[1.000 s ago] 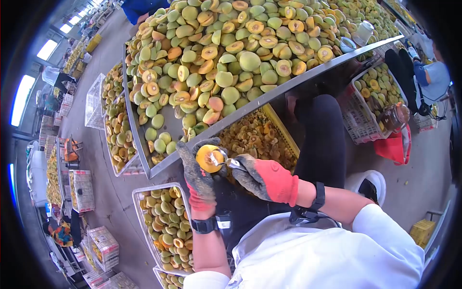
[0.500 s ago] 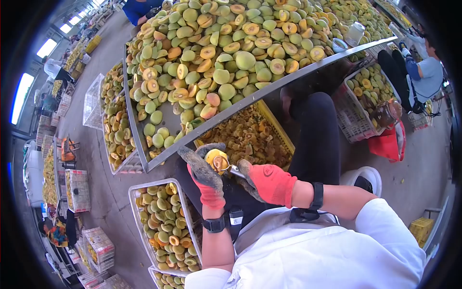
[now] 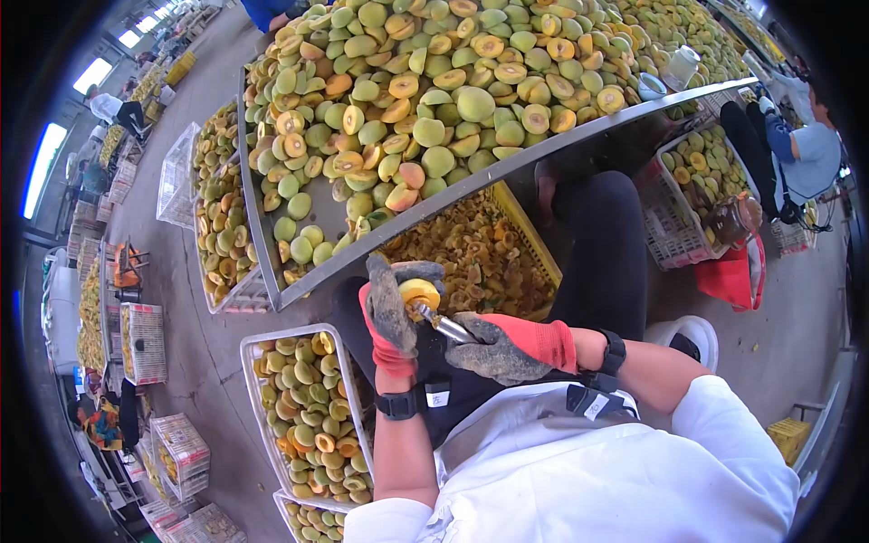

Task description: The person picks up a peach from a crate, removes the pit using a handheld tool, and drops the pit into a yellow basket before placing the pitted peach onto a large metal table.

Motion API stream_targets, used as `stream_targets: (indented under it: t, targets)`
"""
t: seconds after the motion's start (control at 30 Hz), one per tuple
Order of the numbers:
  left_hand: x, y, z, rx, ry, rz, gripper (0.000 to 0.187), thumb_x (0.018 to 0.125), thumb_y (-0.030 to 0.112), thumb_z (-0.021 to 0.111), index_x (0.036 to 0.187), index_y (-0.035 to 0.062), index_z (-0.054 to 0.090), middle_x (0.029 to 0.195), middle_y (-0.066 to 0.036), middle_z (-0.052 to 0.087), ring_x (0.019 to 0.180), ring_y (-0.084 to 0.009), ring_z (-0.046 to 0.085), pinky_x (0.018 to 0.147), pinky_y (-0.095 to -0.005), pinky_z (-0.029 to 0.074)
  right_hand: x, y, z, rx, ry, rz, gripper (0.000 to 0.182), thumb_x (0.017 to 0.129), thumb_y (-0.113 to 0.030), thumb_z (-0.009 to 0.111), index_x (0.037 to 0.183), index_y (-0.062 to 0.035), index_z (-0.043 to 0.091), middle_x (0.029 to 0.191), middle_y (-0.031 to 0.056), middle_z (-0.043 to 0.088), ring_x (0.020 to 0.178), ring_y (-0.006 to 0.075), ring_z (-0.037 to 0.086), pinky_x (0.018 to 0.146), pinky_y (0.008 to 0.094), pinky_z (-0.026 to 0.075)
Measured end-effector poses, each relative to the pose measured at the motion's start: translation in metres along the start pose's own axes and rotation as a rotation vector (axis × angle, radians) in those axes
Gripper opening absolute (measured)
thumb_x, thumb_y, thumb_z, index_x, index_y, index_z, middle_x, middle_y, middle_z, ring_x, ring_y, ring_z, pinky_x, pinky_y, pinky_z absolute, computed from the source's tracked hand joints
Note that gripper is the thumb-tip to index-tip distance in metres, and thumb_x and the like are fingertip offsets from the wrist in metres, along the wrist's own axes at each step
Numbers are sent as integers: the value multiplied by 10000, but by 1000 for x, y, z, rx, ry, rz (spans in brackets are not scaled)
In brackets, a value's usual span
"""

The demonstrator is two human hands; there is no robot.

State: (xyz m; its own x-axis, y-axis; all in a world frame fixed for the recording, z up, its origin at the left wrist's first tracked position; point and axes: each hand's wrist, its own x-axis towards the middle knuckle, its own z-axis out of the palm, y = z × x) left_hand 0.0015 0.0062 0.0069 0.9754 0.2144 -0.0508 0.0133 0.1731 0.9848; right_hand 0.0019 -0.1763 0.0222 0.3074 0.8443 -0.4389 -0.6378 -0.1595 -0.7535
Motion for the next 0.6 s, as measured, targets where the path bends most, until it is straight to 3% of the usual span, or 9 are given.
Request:
stream_targets:
  t: [0.23,0.33,0.4,0.47,0.5,0.53,0.6]
  targets:
    - [2,-1,6,-107,63,-86,643,931,538,364,884,-48,622,730,-126,643,602,-191,617,577,-271,504,9,-3,-1,52,23,-27,162,915,-227,564,1041,-139,513,671,-66,459,490,26,398,409,204,275]
    - [3,-6,9,-189,109,-174,655,927,559,357,910,-43,616,750,-123,642,602,-191,614,561,-268,505,17,3,-11,-66,21,-95,153,910,-227,569,1014,-130,512,670,-57,464,514,41,426,434,221,313]
    - [2,-7,10,-298,161,-211,660,927,565,351,932,-42,610,787,-126,646,610,-196,614,552,-273,509,16,2,-13,-389,84,-197,131,912,-207,559,934,-94,498,664,-12,468,577,90,432,510,279,360]
    - [4,-1,7,-543,169,-231,606,922,566,373,1047,8,575,837,-100,635,649,-161,606,588,-235,508,16,11,-20,-549,177,-214,144,912,-214,558,943,-85,502,668,9,483,583,106,444,523,291,375]
    - [6,2,4,-468,182,-168,513,941,481,417,1113,11,525,967,-112,617,766,-209,625,686,-282,550,15,17,-24,-711,270,-230,158,911,-221,557,951,-77,506,672,31,497,589,122,455,536,304,390]
    - [10,1,1,-469,184,-164,513,941,481,417,1113,11,525,967,-112,617,766,-209,625,686,-282,550,14,20,-27,-714,268,-232,158,911,-221,557,951,-77,506,672,31,497,589,122,455,536,304,390]
    - [19,-6,-3,-561,242,-11,414,950,362,469,1126,-12,497,1049,-133,590,893,-269,619,844,-346,536,13,29,-31,-690,495,-362,172,901,-213,572,974,-69,511,690,70,535,606,147,481,563,314,409]
